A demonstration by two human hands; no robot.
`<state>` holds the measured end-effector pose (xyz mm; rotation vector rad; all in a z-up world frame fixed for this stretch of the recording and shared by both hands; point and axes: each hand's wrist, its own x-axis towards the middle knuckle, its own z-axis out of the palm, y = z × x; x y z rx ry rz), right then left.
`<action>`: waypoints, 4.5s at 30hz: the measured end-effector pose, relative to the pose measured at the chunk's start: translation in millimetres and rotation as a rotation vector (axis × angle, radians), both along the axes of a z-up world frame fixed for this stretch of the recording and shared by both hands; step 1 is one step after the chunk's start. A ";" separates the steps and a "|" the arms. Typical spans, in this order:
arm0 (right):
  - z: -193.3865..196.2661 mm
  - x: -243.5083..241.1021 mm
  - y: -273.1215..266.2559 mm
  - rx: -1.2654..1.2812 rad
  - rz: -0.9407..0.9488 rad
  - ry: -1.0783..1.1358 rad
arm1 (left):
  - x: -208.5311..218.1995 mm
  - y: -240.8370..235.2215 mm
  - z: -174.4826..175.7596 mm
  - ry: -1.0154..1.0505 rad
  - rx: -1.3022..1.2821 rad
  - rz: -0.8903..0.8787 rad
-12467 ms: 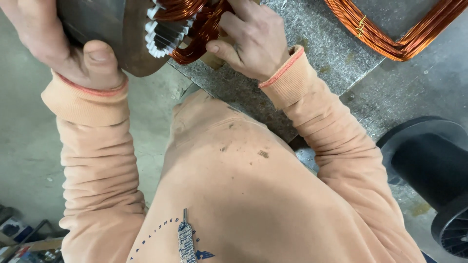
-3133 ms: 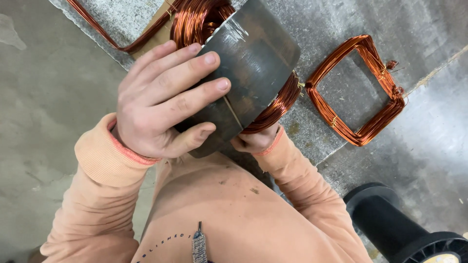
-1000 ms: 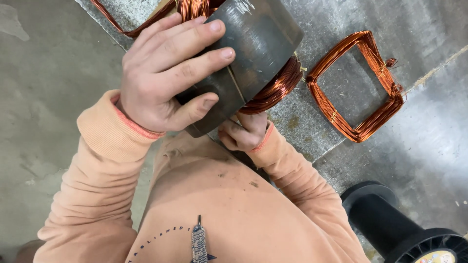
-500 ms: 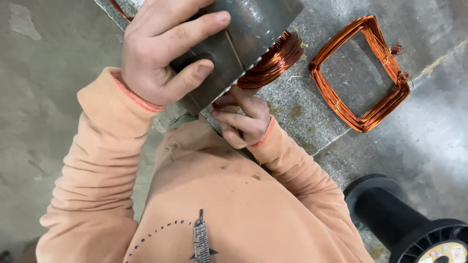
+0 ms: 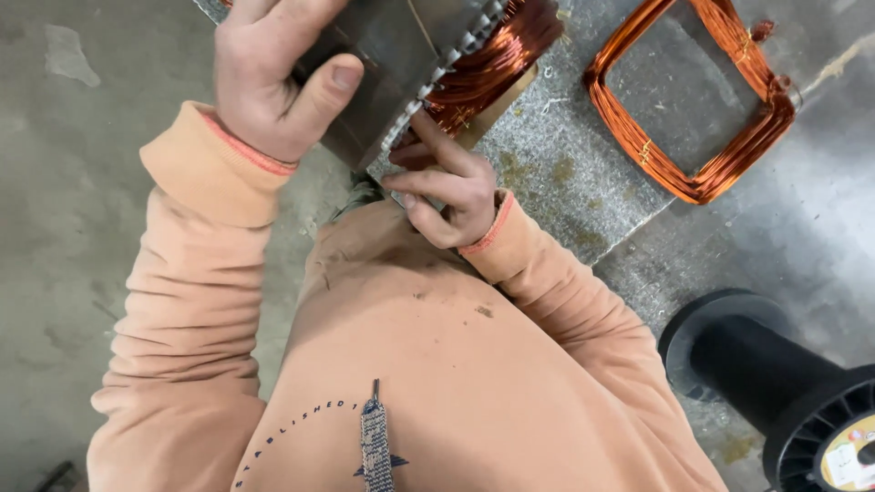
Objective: Winding copper wire coils into the slots of an electric motor stator.
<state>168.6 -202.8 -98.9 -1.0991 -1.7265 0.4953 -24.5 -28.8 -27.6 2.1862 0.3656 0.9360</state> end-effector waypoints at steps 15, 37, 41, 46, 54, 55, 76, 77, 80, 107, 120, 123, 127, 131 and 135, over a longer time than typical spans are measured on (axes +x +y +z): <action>-3.7 -14.8 -17.5 -0.231 0.094 0.328 | -9.7 -16.7 -21.8 -0.048 -0.195 0.107; 3.2 -17.7 -20.3 -0.154 0.075 0.186 | -10.8 -20.1 -32.3 -0.064 -0.303 0.122; 3.2 -19.7 -21.9 -0.215 0.055 0.232 | -15.0 -18.3 -42.5 -0.059 -0.277 0.149; -1.4 -19.6 -25.3 -0.358 0.077 0.426 | -15.8 -17.2 -44.5 -0.022 -0.187 0.201; 7.1 -19.2 -19.8 -0.153 -0.040 -0.053 | -17.2 -16.9 -46.7 -0.034 -0.231 0.173; 5.4 -17.9 -20.8 -0.154 -0.041 -0.051 | -17.1 -17.1 -46.4 -0.032 -0.232 0.172; -14.1 -3.7 -24.7 -0.333 0.128 0.448 | -25.2 -27.6 -66.4 -0.098 -0.433 0.203; -15.9 -1.5 -25.3 -0.325 0.109 0.408 | -27.1 -27.2 -69.2 -0.055 -0.381 0.234; -16.0 2.4 -24.1 -0.308 0.083 0.339 | -26.6 -28.5 -68.7 -0.045 -0.410 0.232; -5.8 8.0 -16.1 -0.118 0.078 -0.036 | -31.8 -33.6 -80.7 -0.107 -0.541 0.231; -6.8 -9.5 -24.0 0.117 -0.107 -0.579 | -36.2 -34.2 -80.3 -0.037 -0.488 0.265; -2.6 -2.3 -21.2 0.104 -0.115 -0.535 | -34.5 -37.2 -74.0 -0.059 -0.512 0.250; -7.8 7.7 -18.5 0.060 -0.107 -0.413 | -36.4 -35.8 -77.4 -0.036 -0.481 0.256; -15.3 7.2 -16.3 -0.011 -0.108 -0.249 | -38.0 -35.2 -83.8 -0.028 -0.504 0.293; -11.9 7.6 -15.2 -0.030 -0.019 -0.224 | -38.9 -35.2 -85.0 -0.046 -0.497 0.283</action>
